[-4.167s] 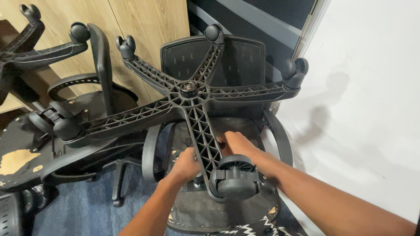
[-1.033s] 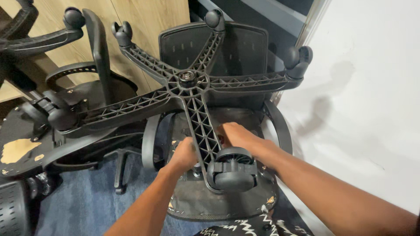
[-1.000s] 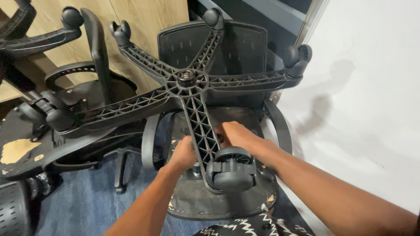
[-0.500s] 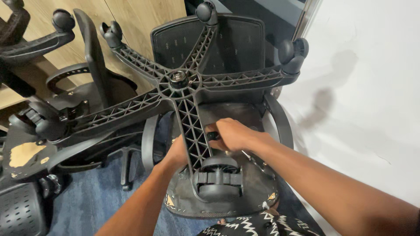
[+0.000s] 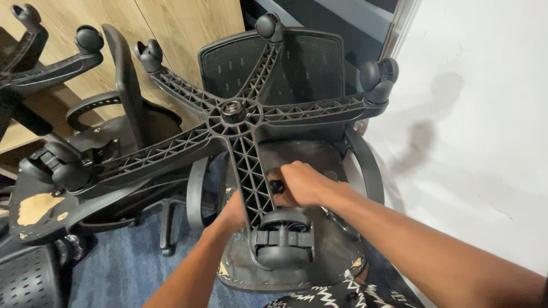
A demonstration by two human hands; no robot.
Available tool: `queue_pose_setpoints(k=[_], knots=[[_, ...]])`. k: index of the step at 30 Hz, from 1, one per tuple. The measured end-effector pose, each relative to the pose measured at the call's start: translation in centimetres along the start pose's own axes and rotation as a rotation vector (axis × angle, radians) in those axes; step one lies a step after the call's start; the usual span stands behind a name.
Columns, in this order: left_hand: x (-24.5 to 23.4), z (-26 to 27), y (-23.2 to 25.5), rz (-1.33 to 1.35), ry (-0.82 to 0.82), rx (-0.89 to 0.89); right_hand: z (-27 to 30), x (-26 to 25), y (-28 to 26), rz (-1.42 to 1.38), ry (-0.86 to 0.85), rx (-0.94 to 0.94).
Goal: The person attaches a caster wheel to the base of an office chair using a screwdriver. They insert the wheel into the base, then use the screwdriver to tighten the screw, securing the wheel in place.
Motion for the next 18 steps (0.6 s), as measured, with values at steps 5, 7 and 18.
queue_pose_setpoints(k=[5,7,18], knots=[[-3.2,1.2,-3.5,-0.287,0.285,-0.083,-0.2,0.2,0.1,-0.178,0.244,-0.127],[-3.4,1.0,-3.9,-0.343,0.419,0.006,-0.3,0.9,1.5,-0.282,0.302,-0.039],[-0.2,3.5,-0.2,-0.278,0.197,-0.046,2.4,0.9,-2.3,-0.211,0.195,-0.292]])
Point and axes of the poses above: each hand's wrist, its own z-axis away from the middle knuckle, its own x-axis out of the palm, y = z × x, the point moved 10 cm from there along -z, towards the middle knuckle, and after that the axes turned 9 degrees about z, right-handed, at the moved point
